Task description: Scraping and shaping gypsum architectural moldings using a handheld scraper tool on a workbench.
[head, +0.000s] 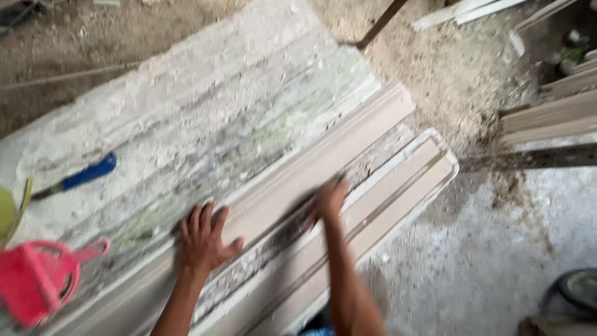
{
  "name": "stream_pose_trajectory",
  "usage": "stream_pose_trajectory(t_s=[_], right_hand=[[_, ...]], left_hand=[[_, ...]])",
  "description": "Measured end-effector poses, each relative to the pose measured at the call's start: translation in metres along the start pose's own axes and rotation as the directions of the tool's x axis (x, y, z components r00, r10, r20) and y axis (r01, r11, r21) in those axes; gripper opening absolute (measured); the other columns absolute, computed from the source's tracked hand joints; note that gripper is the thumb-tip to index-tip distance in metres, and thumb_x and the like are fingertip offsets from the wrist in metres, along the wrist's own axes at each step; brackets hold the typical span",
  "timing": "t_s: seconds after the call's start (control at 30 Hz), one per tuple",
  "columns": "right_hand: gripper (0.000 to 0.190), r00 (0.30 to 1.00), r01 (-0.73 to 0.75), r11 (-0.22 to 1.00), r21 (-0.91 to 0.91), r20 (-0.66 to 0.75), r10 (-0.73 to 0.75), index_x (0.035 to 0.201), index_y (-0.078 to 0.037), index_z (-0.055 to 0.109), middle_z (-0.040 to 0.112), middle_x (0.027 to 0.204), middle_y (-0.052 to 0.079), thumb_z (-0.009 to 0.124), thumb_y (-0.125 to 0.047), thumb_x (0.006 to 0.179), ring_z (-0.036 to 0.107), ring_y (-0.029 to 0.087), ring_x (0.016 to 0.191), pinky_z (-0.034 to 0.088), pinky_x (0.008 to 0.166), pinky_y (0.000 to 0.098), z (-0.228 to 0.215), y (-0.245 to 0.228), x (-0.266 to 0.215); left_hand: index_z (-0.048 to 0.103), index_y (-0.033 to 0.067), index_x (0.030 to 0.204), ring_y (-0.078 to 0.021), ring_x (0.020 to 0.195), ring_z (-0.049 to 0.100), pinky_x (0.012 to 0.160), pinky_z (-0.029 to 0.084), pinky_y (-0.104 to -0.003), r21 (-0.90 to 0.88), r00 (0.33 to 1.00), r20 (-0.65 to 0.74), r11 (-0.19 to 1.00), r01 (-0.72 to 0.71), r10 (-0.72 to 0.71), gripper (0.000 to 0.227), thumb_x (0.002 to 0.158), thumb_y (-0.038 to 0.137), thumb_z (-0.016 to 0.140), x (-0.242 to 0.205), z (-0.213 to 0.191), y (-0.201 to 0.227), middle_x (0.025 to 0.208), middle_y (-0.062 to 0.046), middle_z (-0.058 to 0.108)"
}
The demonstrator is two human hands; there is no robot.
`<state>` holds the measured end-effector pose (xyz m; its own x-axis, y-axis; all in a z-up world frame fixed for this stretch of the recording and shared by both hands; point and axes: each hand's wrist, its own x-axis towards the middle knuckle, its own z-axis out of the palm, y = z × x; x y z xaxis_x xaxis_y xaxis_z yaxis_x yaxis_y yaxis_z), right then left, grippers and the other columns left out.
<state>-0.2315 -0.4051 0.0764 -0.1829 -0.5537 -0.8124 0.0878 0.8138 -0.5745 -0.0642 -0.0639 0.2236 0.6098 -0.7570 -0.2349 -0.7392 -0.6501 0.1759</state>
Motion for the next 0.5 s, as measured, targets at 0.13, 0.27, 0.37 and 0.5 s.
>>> stream_pose_trajectory(t_s=[0.13, 0.27, 0.37, 0.5], right_hand=[[0.032, 0.403, 0.848, 0.203, -0.489, 0.348, -0.846, 0.12, 0.007, 0.05, 0.062, 0.107, 0.03, 0.044, -0.024, 0.111, 0.062, 0.046, 0.088, 0.052, 0.077, 0.0659, 0.0, 0.031, 0.014], [0.027, 0.937, 0.348, 0.755, -0.556, 0.229, -0.263, 0.119, 0.002, 0.043, 0.061, 0.086, 0.022, 0.038, -0.021, 0.105, 0.061, 0.034, 0.063, 0.058, 0.057, 0.0544, 0.012, -0.092, -0.05], [0.029, 0.925, 0.357, 0.667, -0.654, 0.151, -0.348, 0.12, -0.003, 0.046, 0.066, 0.09, 0.024, 0.04, -0.028, 0.105, 0.068, 0.037, 0.072, 0.059, 0.067, 0.0551, 0.004, -0.057, -0.077], [0.035, 0.604, 0.684, 0.267, -0.678, 0.322, -0.729, 0.127, 0.0, 0.048, 0.065, 0.102, 0.037, 0.052, -0.021, 0.099, 0.064, 0.056, 0.092, 0.051, 0.08, 0.0653, -0.007, 0.039, -0.027]], left_hand=[[0.045, 0.0271, 0.15, -0.0367, 0.149, 0.024, 0.117, 0.02, -0.064, -0.01, 0.998, -0.06, 1.0, -0.008, 0.008, 0.096, 0.069, 0.074, 0.064, 0.023, -0.004, -0.002, 0.158, -0.011, 0.034], [0.044, 0.027, 0.151, -0.038, 0.147, 0.024, 0.115, 0.019, -0.064, 0.023, 1.0, 0.004, 1.0, 0.008, -0.008, 0.097, 0.068, 0.073, 0.065, 0.017, -0.006, 0.005, 0.159, -0.014, 0.033], [0.043, 0.0272, 0.152, -0.0382, 0.148, 0.024, 0.116, 0.018, -0.064, 0.022, 1.0, 0.017, 1.0, 0.009, -0.009, 0.095, 0.071, 0.074, 0.063, 0.005, -0.002, 0.008, 0.16, -0.013, 0.033], [0.045, 0.0262, 0.151, -0.0385, 0.147, 0.025, 0.115, 0.019, -0.065, 0.008, 0.999, -0.048, 1.0, -0.009, 0.01, 0.095, 0.071, 0.073, 0.062, 0.019, -0.001, 0.0, 0.158, -0.013, 0.034]])
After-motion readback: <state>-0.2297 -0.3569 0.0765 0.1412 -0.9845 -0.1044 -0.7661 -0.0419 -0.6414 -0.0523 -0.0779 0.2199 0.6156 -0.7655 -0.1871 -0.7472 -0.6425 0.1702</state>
